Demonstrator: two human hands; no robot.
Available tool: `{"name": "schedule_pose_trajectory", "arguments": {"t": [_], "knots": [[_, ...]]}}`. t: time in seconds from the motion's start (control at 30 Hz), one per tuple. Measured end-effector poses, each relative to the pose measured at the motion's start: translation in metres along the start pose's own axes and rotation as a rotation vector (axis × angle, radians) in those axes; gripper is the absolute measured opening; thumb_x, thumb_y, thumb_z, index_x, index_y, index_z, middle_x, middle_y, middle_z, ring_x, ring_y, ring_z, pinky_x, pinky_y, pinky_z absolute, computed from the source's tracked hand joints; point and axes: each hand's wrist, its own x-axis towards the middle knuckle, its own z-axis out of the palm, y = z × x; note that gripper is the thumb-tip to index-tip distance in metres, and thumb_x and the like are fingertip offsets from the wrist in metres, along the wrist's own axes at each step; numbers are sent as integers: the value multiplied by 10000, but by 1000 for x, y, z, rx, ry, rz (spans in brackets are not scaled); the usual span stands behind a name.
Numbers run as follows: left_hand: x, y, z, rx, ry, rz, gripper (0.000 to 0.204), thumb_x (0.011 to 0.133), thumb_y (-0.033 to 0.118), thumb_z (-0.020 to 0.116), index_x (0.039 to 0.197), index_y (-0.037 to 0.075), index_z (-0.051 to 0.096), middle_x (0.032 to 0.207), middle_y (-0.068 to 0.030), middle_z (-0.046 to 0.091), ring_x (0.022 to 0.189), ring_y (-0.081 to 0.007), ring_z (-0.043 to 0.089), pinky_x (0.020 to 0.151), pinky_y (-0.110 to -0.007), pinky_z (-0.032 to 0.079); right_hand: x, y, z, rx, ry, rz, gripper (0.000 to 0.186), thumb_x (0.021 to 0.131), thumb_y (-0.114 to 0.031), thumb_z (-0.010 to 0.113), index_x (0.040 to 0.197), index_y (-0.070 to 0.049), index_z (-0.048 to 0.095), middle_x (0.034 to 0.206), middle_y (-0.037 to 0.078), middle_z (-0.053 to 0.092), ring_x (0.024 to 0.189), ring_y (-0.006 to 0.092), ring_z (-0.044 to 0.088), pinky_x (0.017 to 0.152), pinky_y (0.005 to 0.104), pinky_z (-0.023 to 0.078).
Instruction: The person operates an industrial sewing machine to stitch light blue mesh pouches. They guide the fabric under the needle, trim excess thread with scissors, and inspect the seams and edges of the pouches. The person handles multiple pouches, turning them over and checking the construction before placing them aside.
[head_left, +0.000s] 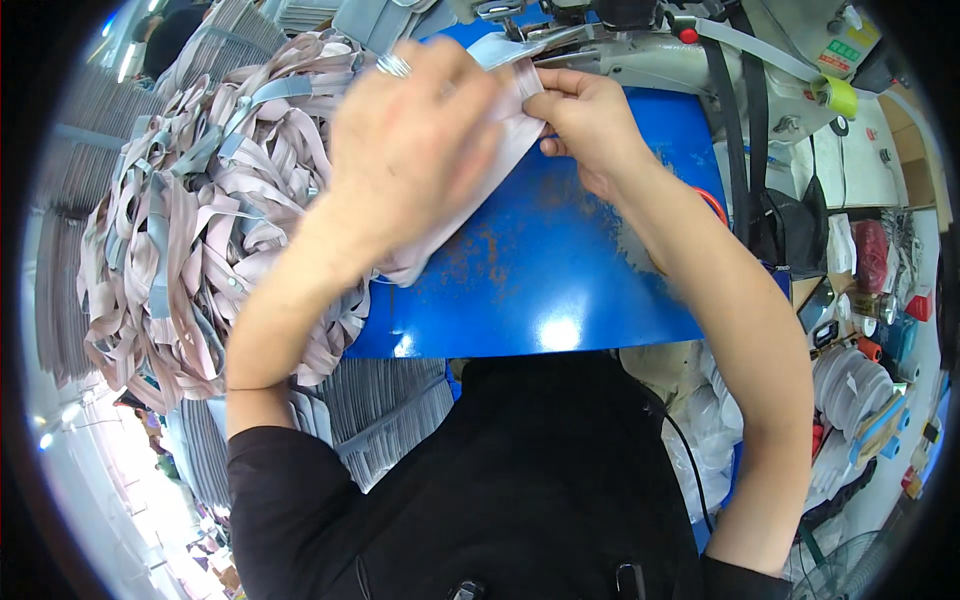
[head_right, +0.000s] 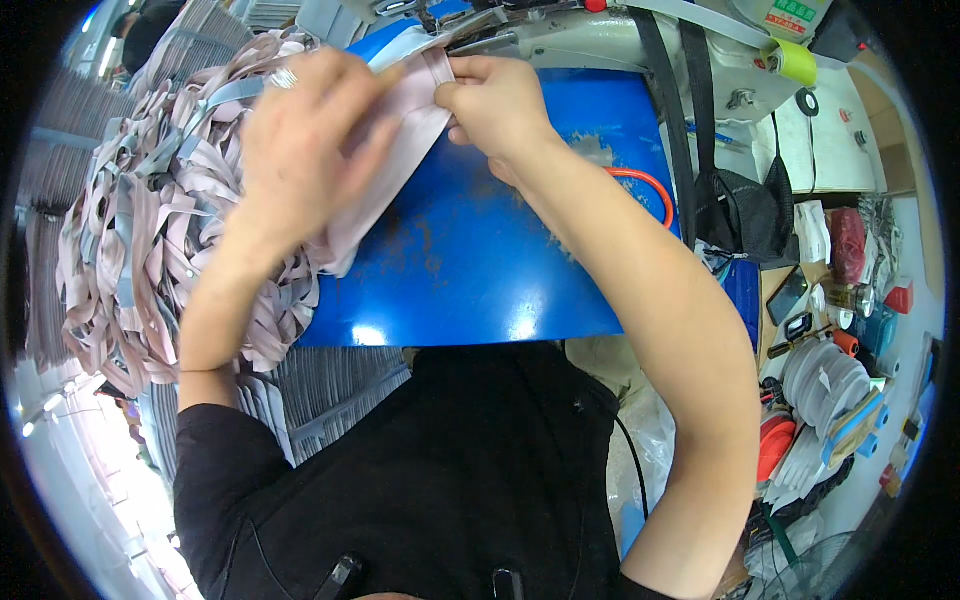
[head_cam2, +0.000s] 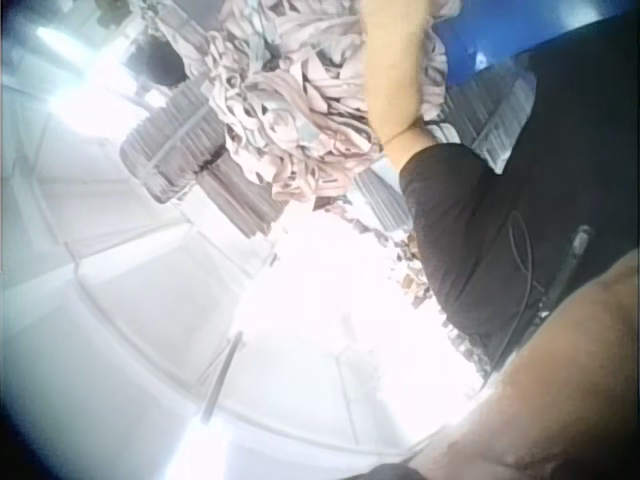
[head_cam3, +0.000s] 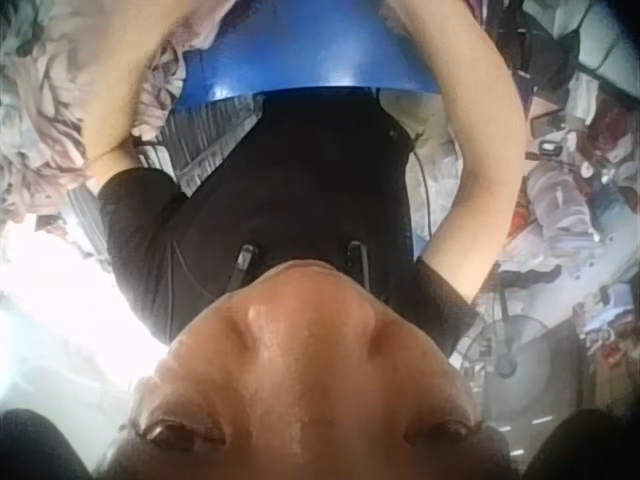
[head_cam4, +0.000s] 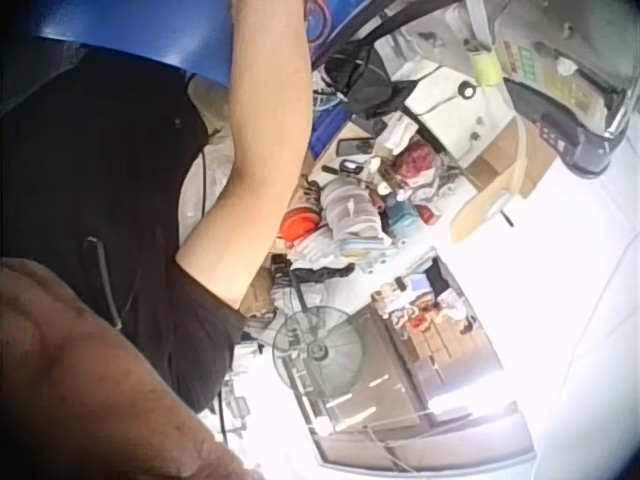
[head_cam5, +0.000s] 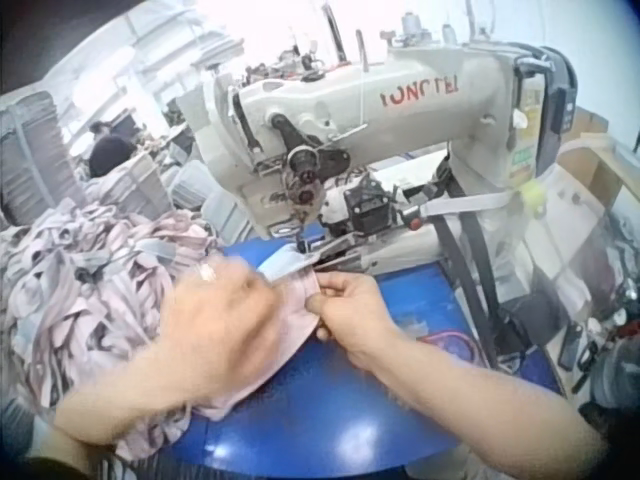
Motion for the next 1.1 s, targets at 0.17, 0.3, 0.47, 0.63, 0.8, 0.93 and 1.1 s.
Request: {"name": "schedule_pose_trajectory", "arguments": {"t": [0.17,0.3,0.47,0.63,0.8,0.93,1.1], "knots": [[9,-82,3,161,-394,232,722,875,69,685,1547,269,514,969,-93,606,751,-293,674,677,-408,567,-3,10,3,111,19,-20,358,879,-65,719,1231,3,728,905,2,686,713,62,559,574,230,443],[22,-94,-10,206,-472,377,650,887,55,662,1497,267,587,1012,-110,641,748,-296,717,678,-394,595,-7,9,8,185,13,-21,331,905,-53,732,1233,-9,730,870,-32,663,693,38,521,560,218,418],[44,-72,-22,331,-494,424,583,857,56,664,1419,211,659,998,-119,665,759,-284,742,692,-396,605,-3,11,7,279,17,-35,327,892,-40,723,1211,34,732,939,53,748,689,68,603,530,228,442],[45,-58,-22,338,-480,339,504,855,99,660,1358,113,684,989,-125,671,743,-269,752,667,-363,610,7,9,14,290,80,14,259,942,-99,758,1188,-21,741,903,-8,723,718,56,610,581,231,495],[36,-42,-9,346,-425,240,411,864,125,676,1272,97,711,907,-118,680,690,-247,744,616,-345,605,12,17,12,323,74,-20,247,951,-98,749,1178,0,740,947,29,751,768,78,664,609,243,537],[30,-12,10,340,-383,112,351,865,113,673,1197,1,704,854,-116,692,682,-238,743,590,-325,596,12,21,14,399,84,-64,271,938,-69,747,1189,31,739,989,71,763,811,98,687,625,252,539],[35,22,31,208,-332,-101,257,797,91,684,1016,-44,695,838,-138,702,695,-257,743,587,-331,591,6,35,9,417,30,-147,209,999,-66,686,1184,23,726,1146,101,744,961,153,714,823,299,589]]}}
